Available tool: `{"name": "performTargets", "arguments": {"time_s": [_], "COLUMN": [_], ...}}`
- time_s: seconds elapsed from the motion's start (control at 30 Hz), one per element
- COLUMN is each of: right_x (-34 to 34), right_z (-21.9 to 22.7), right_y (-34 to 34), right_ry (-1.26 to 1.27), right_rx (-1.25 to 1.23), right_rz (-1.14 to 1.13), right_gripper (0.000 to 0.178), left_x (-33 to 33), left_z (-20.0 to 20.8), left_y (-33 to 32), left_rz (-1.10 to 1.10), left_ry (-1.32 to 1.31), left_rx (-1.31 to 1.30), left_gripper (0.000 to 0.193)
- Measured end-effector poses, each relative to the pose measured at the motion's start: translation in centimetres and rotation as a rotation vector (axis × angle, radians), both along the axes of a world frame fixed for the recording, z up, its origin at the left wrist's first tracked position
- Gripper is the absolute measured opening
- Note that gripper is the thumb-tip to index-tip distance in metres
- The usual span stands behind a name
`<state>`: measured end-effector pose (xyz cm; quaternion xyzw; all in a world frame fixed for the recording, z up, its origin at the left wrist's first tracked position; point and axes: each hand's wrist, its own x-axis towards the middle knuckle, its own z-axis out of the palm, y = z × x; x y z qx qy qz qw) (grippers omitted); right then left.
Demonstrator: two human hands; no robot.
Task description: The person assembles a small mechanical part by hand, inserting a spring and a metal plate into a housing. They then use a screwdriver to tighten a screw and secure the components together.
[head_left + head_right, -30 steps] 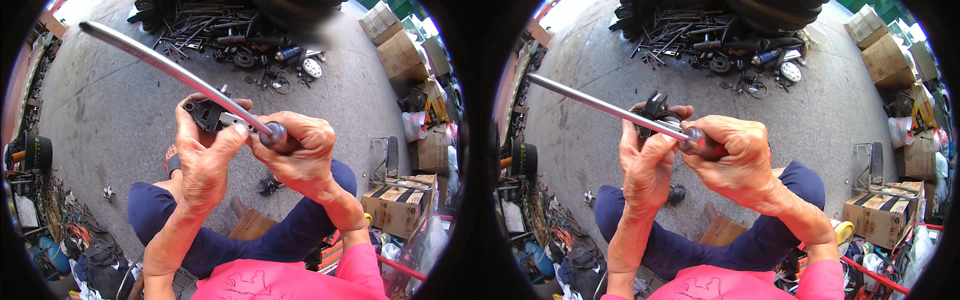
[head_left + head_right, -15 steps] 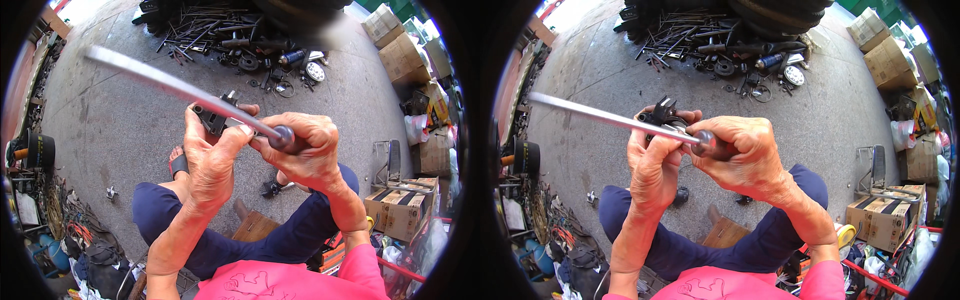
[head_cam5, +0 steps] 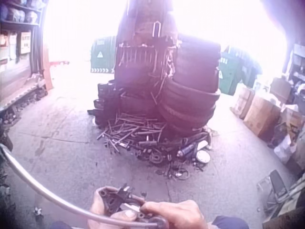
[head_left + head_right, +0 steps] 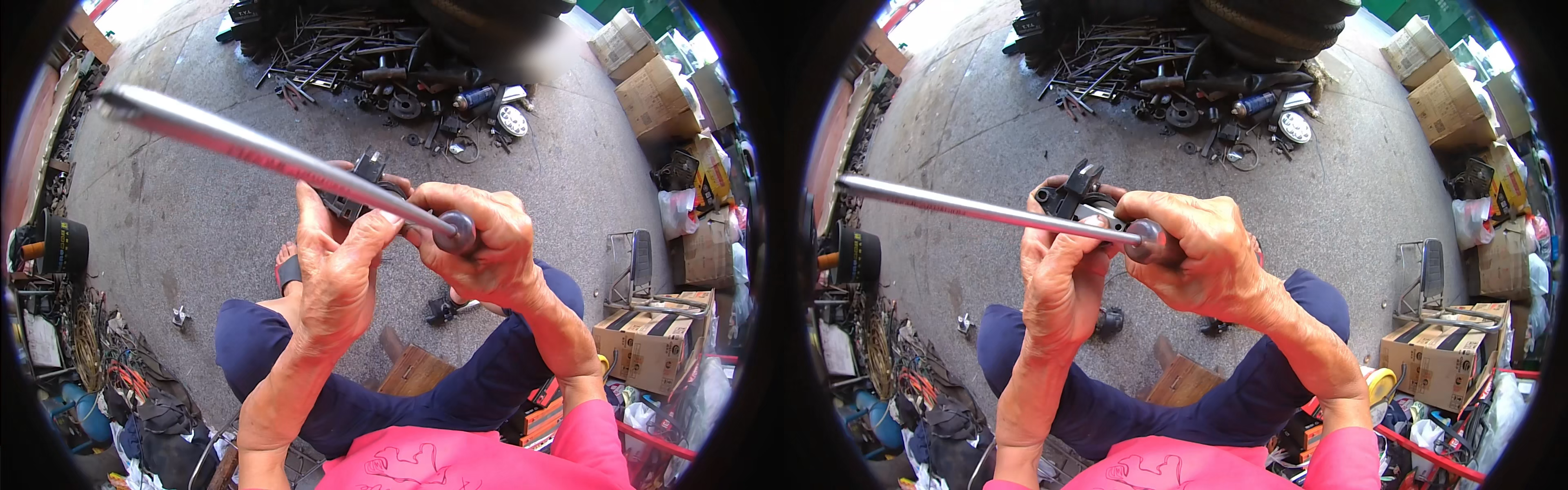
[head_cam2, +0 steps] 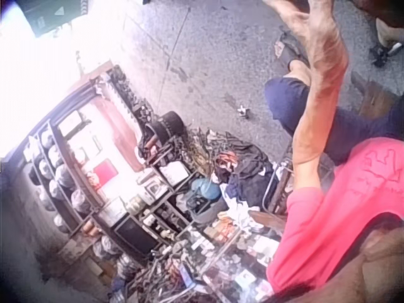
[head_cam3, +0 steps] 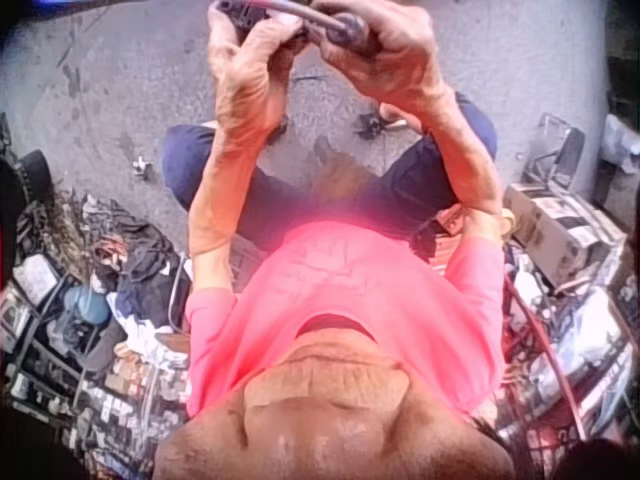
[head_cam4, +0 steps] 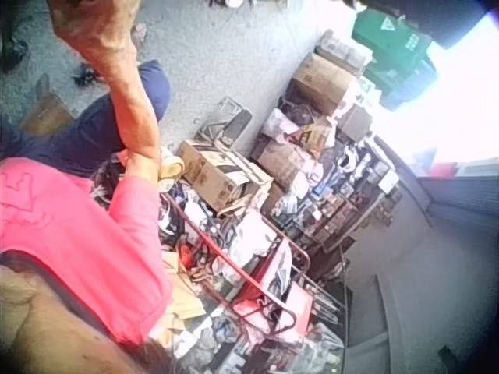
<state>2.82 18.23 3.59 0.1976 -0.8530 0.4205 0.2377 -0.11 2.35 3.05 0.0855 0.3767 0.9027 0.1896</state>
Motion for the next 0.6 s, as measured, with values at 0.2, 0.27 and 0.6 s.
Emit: {"name": "performTargets", "arguments": {"time_s": [0.2,0.27,0.6], "right_x": [0.3,-0.5,-0.5], "right_z": [3.7,2.6,-0.3], "right_y": [0.5,2.0,3.8], "right_ry": [-0.768,-0.757,-1.069], "right_rx": [-0.784,-0.984,-0.796], "right_rz": [-0.097,-0.18,-0.236], "right_gripper": [0.017,0.017,0.031], "left_x": [-0.9,-1.5,-2.2], "left_z": [0.5,0.3,0.3], "left_y": [-0.5,-0.7,-1.6], "left_rz": [-0.044,-0.061,-0.291], "left_ry": [-0.144,-0.341,-0.592], "left_rx": [0.07,0.123,0.462], "left_gripper": [0.037,0.031,0.037]}}
